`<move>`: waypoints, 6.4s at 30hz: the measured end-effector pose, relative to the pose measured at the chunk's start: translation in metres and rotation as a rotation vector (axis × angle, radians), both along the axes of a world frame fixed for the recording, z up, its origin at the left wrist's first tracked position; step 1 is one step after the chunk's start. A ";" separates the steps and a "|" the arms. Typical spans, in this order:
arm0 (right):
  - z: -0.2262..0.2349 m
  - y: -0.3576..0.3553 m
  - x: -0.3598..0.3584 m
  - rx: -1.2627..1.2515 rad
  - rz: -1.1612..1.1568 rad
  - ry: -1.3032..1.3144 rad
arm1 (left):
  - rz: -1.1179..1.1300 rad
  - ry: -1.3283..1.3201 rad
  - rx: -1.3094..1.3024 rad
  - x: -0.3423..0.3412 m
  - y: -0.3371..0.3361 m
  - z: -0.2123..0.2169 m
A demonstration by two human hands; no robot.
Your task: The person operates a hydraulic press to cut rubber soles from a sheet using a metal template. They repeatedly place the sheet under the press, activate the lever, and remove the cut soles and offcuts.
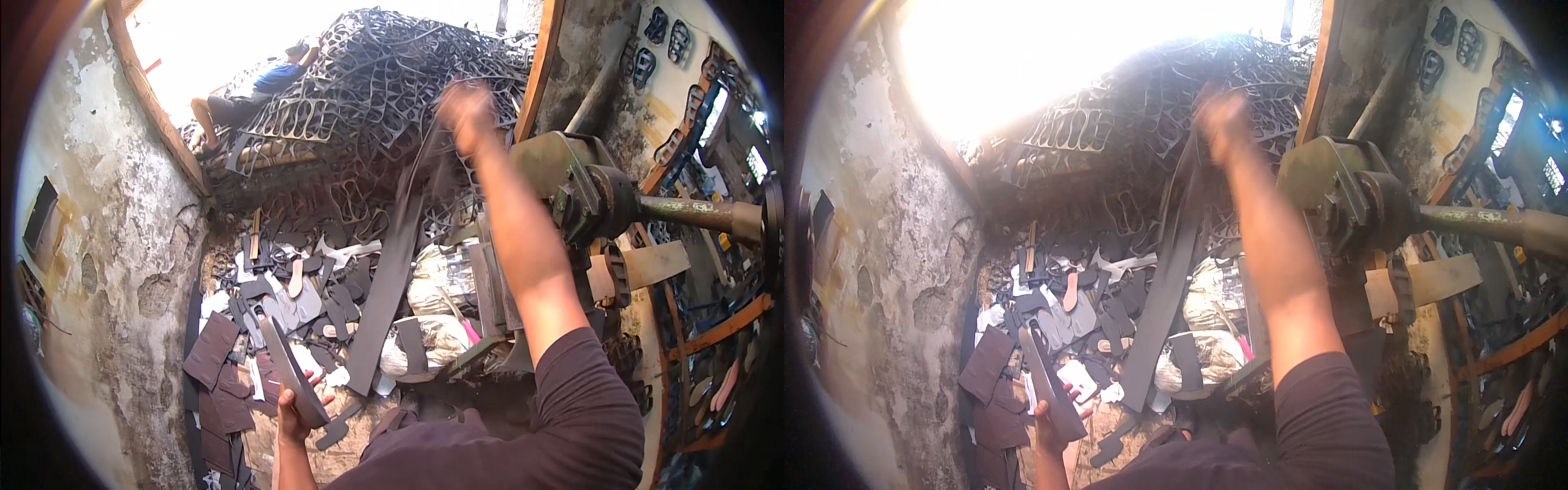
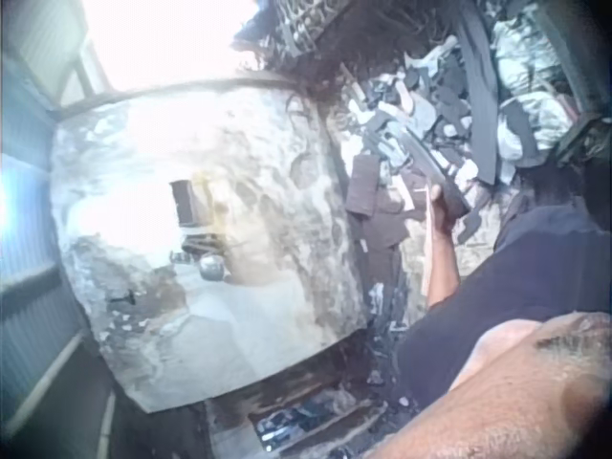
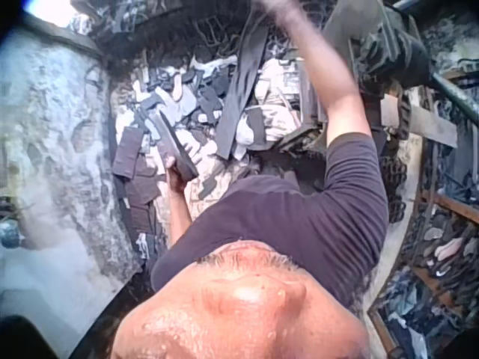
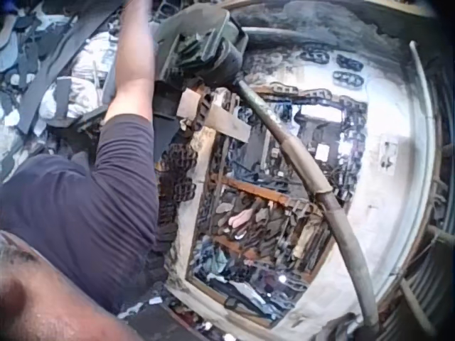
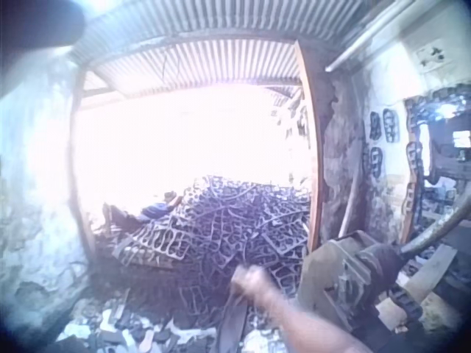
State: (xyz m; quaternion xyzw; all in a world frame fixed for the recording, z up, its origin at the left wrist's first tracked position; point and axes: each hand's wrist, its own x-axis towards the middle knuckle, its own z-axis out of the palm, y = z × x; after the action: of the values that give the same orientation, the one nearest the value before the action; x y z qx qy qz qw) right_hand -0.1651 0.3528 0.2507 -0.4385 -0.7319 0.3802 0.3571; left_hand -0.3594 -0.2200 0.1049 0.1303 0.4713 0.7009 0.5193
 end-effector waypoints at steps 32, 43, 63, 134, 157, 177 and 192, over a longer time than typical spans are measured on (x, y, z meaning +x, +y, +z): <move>-0.171 -0.579 0.423 -0.565 -0.993 0.477 | -1.164 0.913 -0.406 0.351 0.239 -0.099; -0.150 -0.498 0.486 -0.465 -0.791 0.658 | -0.454 1.826 0.214 0.381 0.234 -0.104; -0.271 -0.140 0.566 -0.185 -0.939 -0.109 | -0.428 0.572 -0.482 0.363 0.185 -0.145; -0.252 -0.380 0.260 0.058 -0.382 -0.555 | -0.530 0.122 -0.180 0.264 0.294 -0.122; -0.272 -0.363 0.289 0.065 -0.423 -0.505 | -0.641 0.119 -0.126 0.263 0.301 -0.118; -0.263 -0.351 0.364 -0.059 -0.532 -0.893 | -0.668 0.107 -0.197 0.232 0.296 -0.148; -0.262 -0.251 0.395 -0.059 -0.587 -0.765 | -0.351 0.553 -0.046 0.236 0.338 -0.027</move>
State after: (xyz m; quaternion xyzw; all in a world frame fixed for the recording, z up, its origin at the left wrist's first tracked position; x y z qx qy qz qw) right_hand 0.2303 0.1022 -0.0111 -0.7448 -0.6449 0.0956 0.1420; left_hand -0.1237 0.1179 0.0777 0.3832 0.5803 0.5279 0.4876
